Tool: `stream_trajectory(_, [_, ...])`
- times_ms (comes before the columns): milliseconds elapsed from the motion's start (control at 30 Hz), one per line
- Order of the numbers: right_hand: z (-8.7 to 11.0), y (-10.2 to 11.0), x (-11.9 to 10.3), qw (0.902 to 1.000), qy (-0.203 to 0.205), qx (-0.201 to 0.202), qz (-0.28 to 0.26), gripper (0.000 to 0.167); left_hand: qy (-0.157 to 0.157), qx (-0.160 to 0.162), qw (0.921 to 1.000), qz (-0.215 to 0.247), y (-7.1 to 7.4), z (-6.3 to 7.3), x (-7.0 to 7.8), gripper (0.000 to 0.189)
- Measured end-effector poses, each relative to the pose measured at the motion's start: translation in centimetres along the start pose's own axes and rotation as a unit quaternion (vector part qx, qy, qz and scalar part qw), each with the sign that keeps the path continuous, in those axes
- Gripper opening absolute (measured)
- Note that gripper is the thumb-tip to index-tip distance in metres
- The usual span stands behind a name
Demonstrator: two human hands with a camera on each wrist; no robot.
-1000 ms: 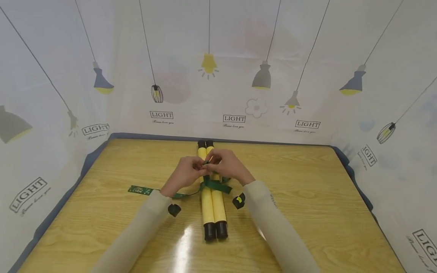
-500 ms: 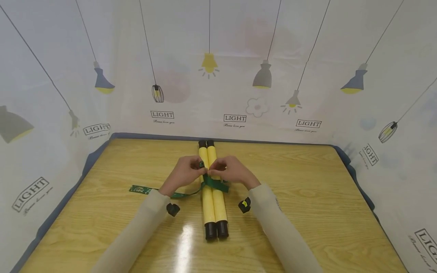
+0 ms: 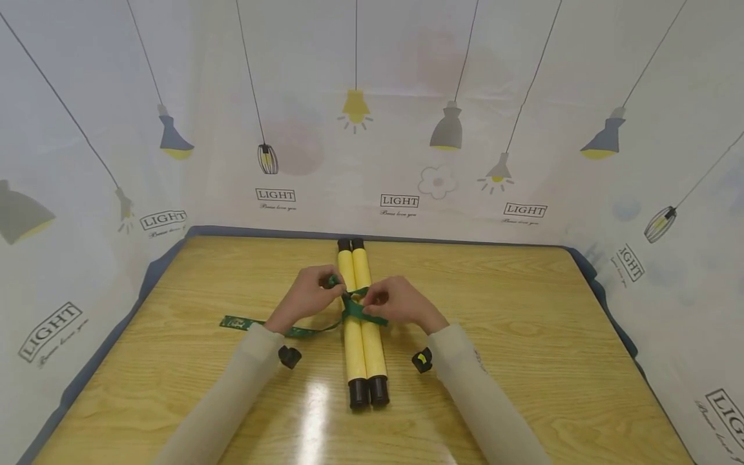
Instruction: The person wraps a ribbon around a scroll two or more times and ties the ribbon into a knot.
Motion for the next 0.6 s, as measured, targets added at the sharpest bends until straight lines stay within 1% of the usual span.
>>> stream_trajectory(133, [0.5, 0.3, 0.5, 0.9999, 0.011, -0.002, 0.008, 0.005, 0.003, -0.001, 1.0000, -0.001, 0.4, 0.0, -0.3, 0.007])
stream_trajectory(300, [1.7, 0.8, 1.5, 0.9997, 0.019, -0.013, 0.008, 0.006, -0.003, 0.001, 1.0000, -0.003, 0.8, 0.0, -0.7, 0.007])
stream_trajectory(467, [3.1, 1.5, 2.4, 0.9996, 0.011, -0.026, 0.005, 0.006, -0.009, -0.001, 0.9999, -0.013, 1.0, -0.1, -1.2, 0.007])
stream_trajectory(600, [4.3, 2.2, 3.0, 0.9992, 0.001, -0.039, 0.006, 0.006, -0.011, -0.003, 0.9999, -0.011, 1.1, -0.1, -1.2, 0.007])
Point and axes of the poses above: each hand's wrist, its own z-axis away from the middle knuckle, its own y-axis out of the back of the hand, x = y × z, the point moved 1 cm from there along -z, towards the middle knuckle, and after that the axes turned 12 degrees about z, right-handed, at the moved point
